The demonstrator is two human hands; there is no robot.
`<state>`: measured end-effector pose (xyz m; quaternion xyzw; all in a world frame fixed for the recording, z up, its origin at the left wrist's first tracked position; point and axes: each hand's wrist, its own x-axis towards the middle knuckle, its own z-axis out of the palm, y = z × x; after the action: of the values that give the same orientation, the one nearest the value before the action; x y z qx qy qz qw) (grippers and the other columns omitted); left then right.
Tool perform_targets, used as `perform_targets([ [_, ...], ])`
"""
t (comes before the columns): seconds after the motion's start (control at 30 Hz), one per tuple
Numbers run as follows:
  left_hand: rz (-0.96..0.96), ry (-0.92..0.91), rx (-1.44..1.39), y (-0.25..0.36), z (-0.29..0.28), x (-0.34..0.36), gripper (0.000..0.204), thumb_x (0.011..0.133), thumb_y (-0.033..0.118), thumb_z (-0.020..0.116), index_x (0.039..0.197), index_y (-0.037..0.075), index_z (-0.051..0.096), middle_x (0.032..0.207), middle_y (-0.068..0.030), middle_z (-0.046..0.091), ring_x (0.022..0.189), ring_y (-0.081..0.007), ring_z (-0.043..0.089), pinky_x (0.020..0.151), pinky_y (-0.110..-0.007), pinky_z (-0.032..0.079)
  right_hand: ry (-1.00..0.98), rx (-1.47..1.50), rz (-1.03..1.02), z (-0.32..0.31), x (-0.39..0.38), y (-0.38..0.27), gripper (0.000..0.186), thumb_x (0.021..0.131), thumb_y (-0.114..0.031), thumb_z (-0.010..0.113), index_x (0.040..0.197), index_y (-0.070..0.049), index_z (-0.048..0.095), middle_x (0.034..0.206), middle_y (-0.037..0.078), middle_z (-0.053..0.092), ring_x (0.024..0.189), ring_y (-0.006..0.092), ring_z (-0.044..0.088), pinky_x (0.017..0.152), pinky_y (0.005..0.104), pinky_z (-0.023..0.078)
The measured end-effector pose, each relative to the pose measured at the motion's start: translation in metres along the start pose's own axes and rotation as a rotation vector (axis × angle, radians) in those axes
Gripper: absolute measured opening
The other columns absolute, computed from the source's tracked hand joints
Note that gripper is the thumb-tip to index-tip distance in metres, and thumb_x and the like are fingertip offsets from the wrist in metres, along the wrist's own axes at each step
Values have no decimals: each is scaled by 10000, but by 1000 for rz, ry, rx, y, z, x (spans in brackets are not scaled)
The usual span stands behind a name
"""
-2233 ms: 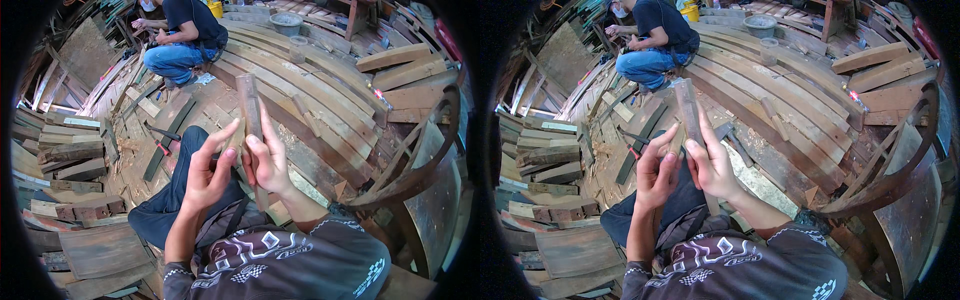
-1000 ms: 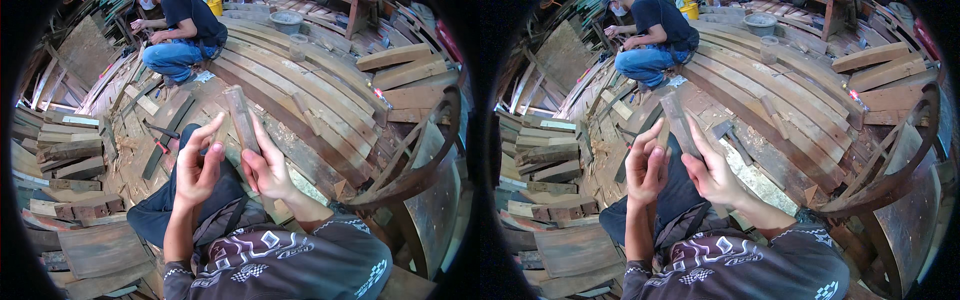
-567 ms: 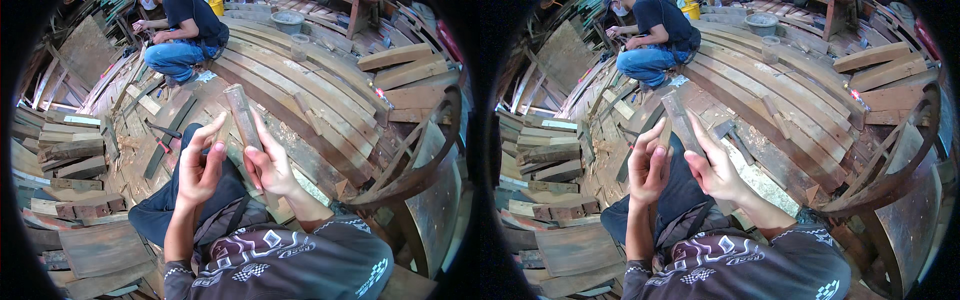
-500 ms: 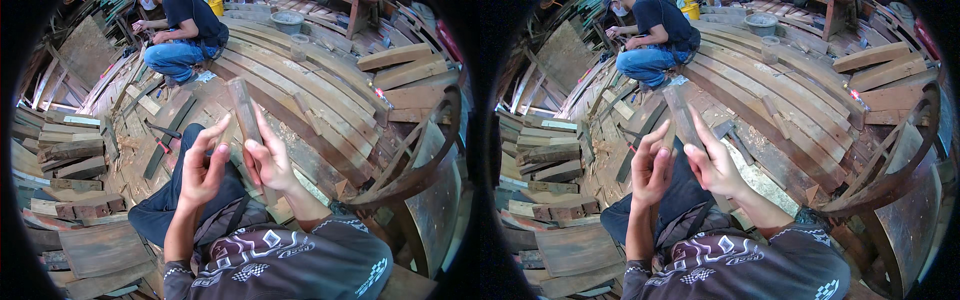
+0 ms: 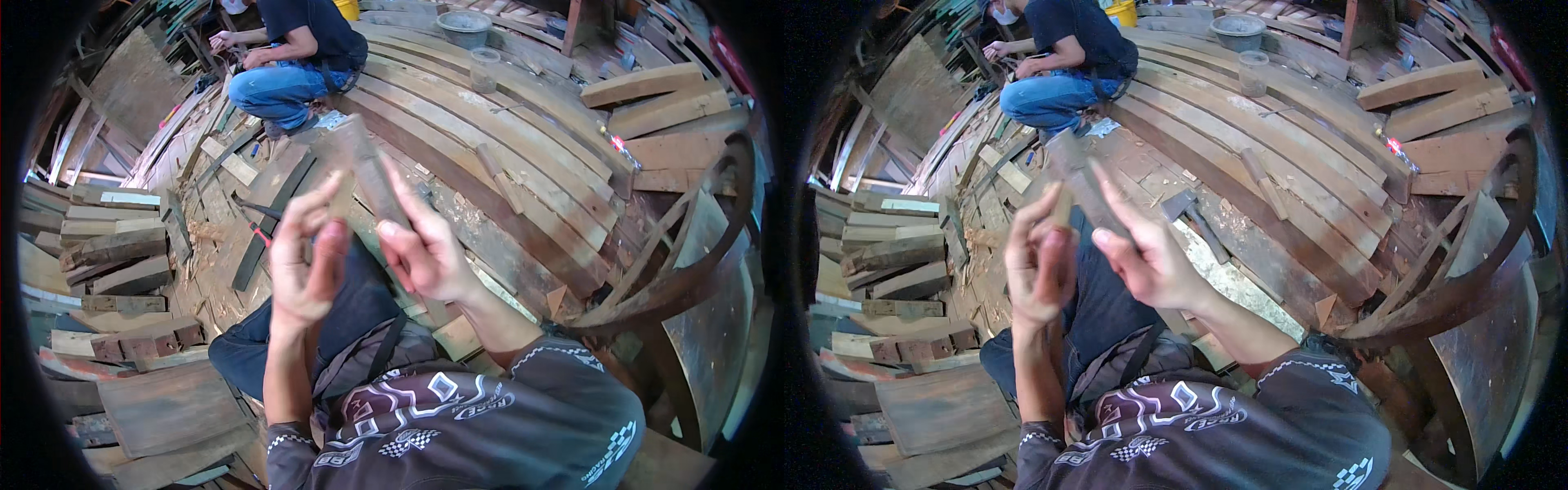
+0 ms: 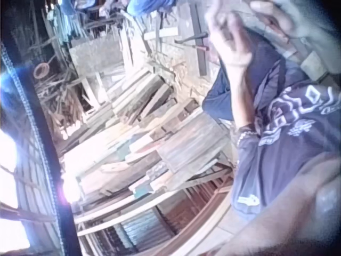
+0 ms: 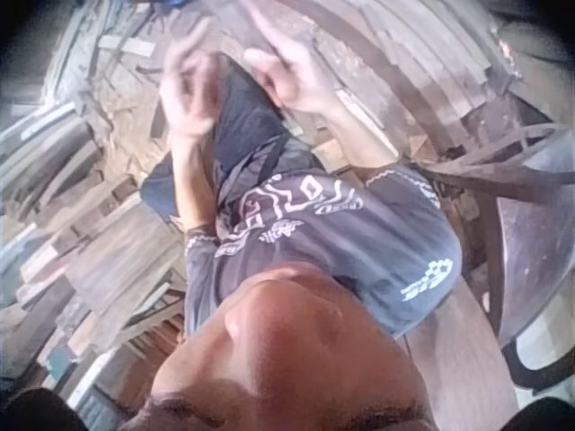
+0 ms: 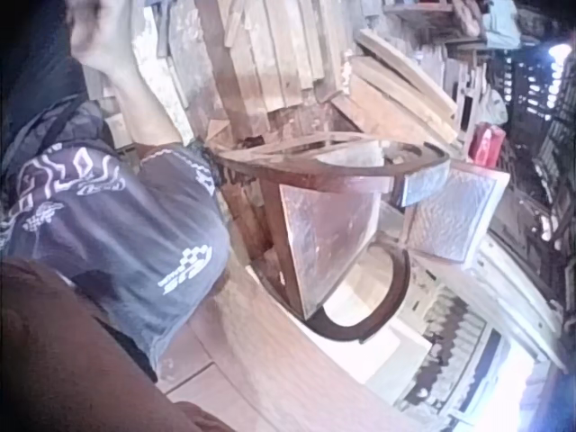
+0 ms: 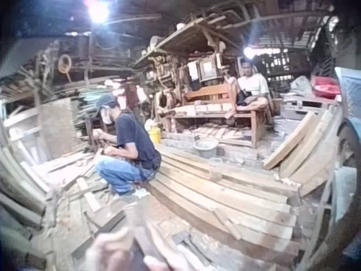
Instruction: The person is using a small hatchet or chisel to shape and smooth a thin piece of wood.
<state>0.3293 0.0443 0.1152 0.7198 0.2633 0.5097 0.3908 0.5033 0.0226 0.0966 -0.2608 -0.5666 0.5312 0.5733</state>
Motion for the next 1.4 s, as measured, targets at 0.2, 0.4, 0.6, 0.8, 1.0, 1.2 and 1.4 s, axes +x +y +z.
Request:
perform_targets([
  [0.2, -74, 40, 6, -2, 10, -7, 386, 995, 63, 473, 1378, 16, 451, 729, 27, 508, 565, -13, 373, 507, -169, 264, -21, 70, 22, -5, 2, 2, 656, 969, -86, 475, 1546, -62, 161, 608, -37, 463, 532, 29, 428, 508, 199, 375],
  [0.4, -47, 10, -80, 1, 3, -4, 385, 998, 49, 450, 1381, 14, 442, 719, 36, 487, 568, -21, 372, 521, -178, 277, 17, -63, -2, -1, -3, 0, 631, 986, -164, 443, 1546, -70, 168, 625, -37, 461, 523, 34, 411, 502, 204, 366],
  [0.6, -76, -3, -6, -1, 9, -5, 386, 1002, 56, 443, 1384, 3, 431, 709, 35, 472, 607, -27, 381, 540, -178, 279, 0, 64, -24, -5, 9, 5, 631, 984, -176, 438, 1549, -92, 172, 655, -42, 467, 541, 31, 409, 504, 201, 362],
  [0.8, -70, -2, -64, -2, 4, -3, 372, 1007, 57, 442, 1377, 19, 436, 692, 38, 467, 559, -17, 369, 515, -174, 268, 15, -18, -11, 2, -8, 11, 645, 976, -176, 443, 1552, -98, 164, 654, -46, 476, 536, 24, 402, 497, 201, 356],
  [1.0, -63, 6, 17, -3, 8, -6, 380, 1004, 50, 449, 1382, 25, 435, 713, 33, 501, 536, -5, 361, 496, -168, 275, 16, 33, -21, 0, 7, -1, 642, 985, -167, 446, 1552, -88, 157, 688, -31, 510, 543, 25, 407, 502, 200, 365],
  [1.2, -114, -5, -18, 6, 4, -7, 398, 1003, 45, 447, 1400, 29, 418, 719, 37, 521, 551, 2, 354, 502, -169, 256, 16, -18, -25, 5, -7, 5, 641, 984, -144, 445, 1550, -76, 151, 711, -12, 521, 557, 36, 419, 514, 207, 381],
  [1.4, -107, -6, -11, 5, 2, -1, 399, 1006, 42, 437, 1404, 20, 409, 683, 58, 485, 532, 5, 346, 493, -167, 253, 58, -15, -42, 6, 3, 0, 640, 981, -127, 444, 1550, -81, 155, 718, -16, 537, 561, 36, 446, 520, 212, 398],
])
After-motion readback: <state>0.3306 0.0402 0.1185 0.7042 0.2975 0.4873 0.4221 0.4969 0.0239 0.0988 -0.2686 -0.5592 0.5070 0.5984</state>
